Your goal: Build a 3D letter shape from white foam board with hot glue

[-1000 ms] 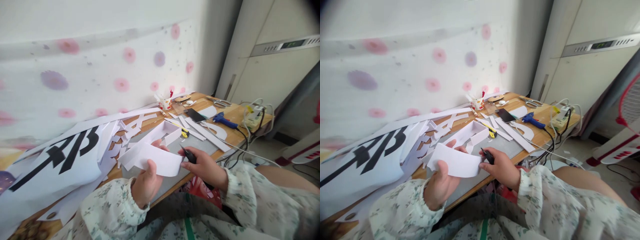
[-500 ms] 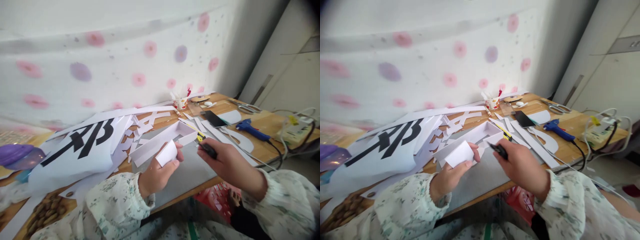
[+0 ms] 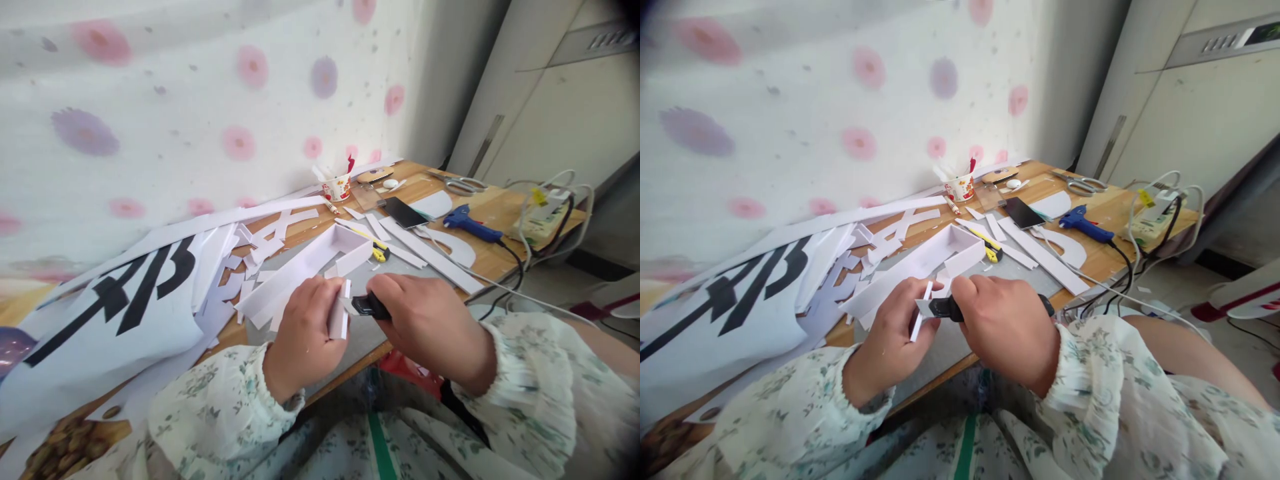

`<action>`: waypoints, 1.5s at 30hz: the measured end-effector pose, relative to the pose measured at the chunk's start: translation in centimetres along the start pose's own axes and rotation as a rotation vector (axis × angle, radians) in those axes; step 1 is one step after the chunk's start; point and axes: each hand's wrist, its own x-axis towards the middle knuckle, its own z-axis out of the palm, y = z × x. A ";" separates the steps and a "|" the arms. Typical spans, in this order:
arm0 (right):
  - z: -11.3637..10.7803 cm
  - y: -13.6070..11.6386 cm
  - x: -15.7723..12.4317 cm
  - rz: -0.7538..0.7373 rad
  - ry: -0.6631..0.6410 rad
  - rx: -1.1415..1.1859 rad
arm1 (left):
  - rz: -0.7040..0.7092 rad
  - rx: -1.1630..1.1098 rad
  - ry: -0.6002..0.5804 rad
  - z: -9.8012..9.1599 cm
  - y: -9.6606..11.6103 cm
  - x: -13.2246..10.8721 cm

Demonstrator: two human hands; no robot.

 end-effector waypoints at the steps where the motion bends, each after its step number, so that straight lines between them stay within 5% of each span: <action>1: 0.1 0.0 0.0 0.004 0.010 -0.014 | -0.005 0.017 0.000 0.0 0.1 0.0; 10: 0.9 0.3 -0.2 0.067 0.066 -0.085 | 0.029 0.058 0.008 0.1 0.3 -0.2; 19: 1.6 1.6 0.4 0.165 -0.051 -0.147 | 0.079 0.035 -0.016 -0.1 0.6 -0.6; 24: 3.3 3.9 1.0 0.194 -0.184 -0.148 | -0.066 -0.537 -0.135 -0.3 0.4 -0.7; 27: 4.8 4.8 1.2 0.031 -0.241 -0.085 | -0.133 -1.013 -0.133 0.1 0.2 -0.7; 31: 6.3 5.8 1.8 -0.168 -0.269 0.001 | -0.204 -1.287 -0.025 0.6 0.0 -0.5; 38: 6.7 7.0 3.0 -0.237 -0.259 0.208 | -0.296 -1.415 0.054 0.7 -0.3 -0.2; 42: 5.1 6.0 2.2 -0.039 -0.104 0.699 | -0.449 -1.475 0.150 1.1 -0.3 -0.1; 45: 4.2 4.9 1.7 -0.038 -0.279 1.060 | -0.615 -1.506 0.253 1.2 -0.5 0.0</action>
